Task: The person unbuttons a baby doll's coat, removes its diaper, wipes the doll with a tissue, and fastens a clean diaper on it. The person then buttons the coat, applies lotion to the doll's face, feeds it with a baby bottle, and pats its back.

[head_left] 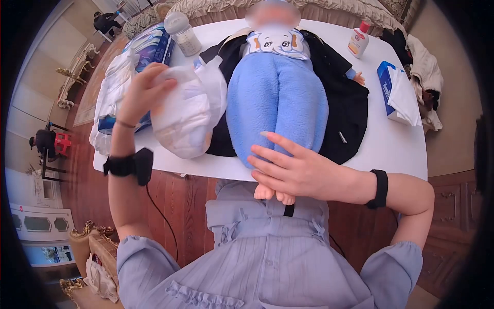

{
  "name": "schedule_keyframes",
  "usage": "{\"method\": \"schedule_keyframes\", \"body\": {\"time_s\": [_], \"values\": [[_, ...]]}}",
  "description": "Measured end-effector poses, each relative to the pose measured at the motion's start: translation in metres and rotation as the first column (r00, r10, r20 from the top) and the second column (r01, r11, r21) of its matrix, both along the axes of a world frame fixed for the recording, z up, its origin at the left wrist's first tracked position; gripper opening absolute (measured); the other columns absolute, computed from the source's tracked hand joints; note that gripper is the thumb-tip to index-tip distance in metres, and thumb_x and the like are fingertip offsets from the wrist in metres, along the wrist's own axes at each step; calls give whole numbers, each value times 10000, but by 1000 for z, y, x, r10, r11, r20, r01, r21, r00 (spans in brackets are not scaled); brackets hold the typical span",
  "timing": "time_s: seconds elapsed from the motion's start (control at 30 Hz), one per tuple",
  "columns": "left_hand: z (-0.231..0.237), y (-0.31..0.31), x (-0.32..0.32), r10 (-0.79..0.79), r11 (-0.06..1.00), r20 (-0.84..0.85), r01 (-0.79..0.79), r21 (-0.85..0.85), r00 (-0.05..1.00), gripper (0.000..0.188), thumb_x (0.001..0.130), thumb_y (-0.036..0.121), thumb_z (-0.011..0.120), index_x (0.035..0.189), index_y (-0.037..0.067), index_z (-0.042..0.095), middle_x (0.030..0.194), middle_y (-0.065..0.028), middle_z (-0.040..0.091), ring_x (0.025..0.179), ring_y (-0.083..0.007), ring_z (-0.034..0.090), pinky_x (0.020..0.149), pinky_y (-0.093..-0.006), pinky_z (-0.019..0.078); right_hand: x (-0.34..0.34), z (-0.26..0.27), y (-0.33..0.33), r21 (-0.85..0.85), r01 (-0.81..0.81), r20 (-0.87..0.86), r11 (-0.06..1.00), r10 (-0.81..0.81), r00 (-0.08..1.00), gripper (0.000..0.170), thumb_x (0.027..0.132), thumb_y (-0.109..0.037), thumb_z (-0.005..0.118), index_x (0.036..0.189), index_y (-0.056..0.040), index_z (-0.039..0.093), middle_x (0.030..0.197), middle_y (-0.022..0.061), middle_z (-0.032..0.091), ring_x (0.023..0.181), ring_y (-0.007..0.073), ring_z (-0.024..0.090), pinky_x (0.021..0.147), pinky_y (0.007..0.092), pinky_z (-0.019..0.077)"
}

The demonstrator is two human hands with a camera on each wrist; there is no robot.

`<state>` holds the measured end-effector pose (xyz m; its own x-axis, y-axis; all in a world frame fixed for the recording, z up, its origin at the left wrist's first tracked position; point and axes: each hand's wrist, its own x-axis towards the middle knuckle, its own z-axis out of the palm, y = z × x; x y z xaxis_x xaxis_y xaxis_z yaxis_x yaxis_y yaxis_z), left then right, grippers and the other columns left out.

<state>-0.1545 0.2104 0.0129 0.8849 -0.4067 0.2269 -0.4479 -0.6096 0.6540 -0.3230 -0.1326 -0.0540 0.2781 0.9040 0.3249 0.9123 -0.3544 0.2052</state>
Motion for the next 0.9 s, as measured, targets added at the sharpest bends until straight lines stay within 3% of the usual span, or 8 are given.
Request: {"method": "schedule_keyframes", "body": {"time_s": [0.1, 0.2, 0.33, 0.5, 0.6, 0.7, 0.8, 0.9], "values": [[-39, 4, 38, -31, 970, 75, 12, 244, 997, 387, 837, 229, 726, 1107, -39, 652, 1044, -134, 657, 945, -213, 621, 812, -322, 483, -5, 7, -4, -106, 30, -19, 994, -32, 999, 489, 819, -237, 556, 1278, -67, 566, 1380, 80, 515, 1367, 245, 400, 1177, 512, 228], [-47, -2, 51, 56, 881, -177, 35, 472, 983, 470, 803, 302, 741, 1106, -48, 656, 927, -167, 684, 873, -258, 645, 822, -357, 486, -11, 14, -9, -135, 52, -84, 989, -64, 994, 559, 826, -258, 553, 1351, -71, 512, 1442, 82, 464, 1411, 241, 340, 1189, 522, 184], [-57, 2, 52, 47, 887, -188, 46, 460, 981, 448, 794, 282, 745, 1079, -53, 659, 902, -174, 682, 851, -245, 644, 806, -342, 487, -15, 34, -19, -171, 79, -247, 982, -120, 961, 647, 812, -232, 601, 1412, -50, 438, 1499, 131, 384, 1433, 263, 302, 1182, 526, 171], [-5, -2, -10, 15, 959, 118, -48, 281, 993, 239, 815, 150, 724, 932, -47, 657, 862, -93, 611, 791, -171, 579, 741, -294, 457, -3, 60, -23, -82, 89, -549, 993, -119, 827, 758, 779, -185, 679, 1426, 43, 358, 1465, 245, 367, 1420, 348, 303, 1161, 527, 201], [46, -15, -72, -104, 981, 421, 22, 195, 901, 174, 735, 18, 761, 873, -22, 665, 1015, -102, 632, 1034, -258, 608, 953, -359, 439, 15, 61, -15, 363, 280, -572, 889, -25, 820, 1011, 711, -254, 803, 1473, 79, 227, 1512, 271, 287, 1412, 412, 283, 1159, 500, 232], [79, -42, -127, -125, 991, 514, 79, 111, 848, 239, 596, -8, 760, 815, 1, 664, 1196, -238, 602, 1220, -439, 536, 1066, -480, 371, 29, 60, 13, 500, 315, -508, 807, -22, 861, 1074, 723, -267, 824, 1487, 83, 155, 1478, 281, 318, 1340, 386, 416, 1059, 484, 401], [82, -78, -139, -183, 980, 644, 190, 60, 743, 204, 601, 25, 744, 774, 44, 639, 1089, -205, 630, 1073, -432, 604, 1066, -556, 356, 38, 85, 33, 616, 340, -763, 711, 431, 481, 942, 733, -247, 836, 1442, 26, 280, 1298, 205, 462, 988, 267, 651, 689, 339, 568], [76, -101, -129, -360, 871, 645, 491, -28, 674, 203, 609, 73, 737, 771, 99, 618, 937, -150, 620, 893, -369, 624, 1053, -626, 335, 33, 92, 23, 641, 396, -740, 657, 395, 545, 862, 731, -220, 834, 1405, -11, 339, 1260, 158, 491, 856, 223, 667, 720, 317, 557]]}}
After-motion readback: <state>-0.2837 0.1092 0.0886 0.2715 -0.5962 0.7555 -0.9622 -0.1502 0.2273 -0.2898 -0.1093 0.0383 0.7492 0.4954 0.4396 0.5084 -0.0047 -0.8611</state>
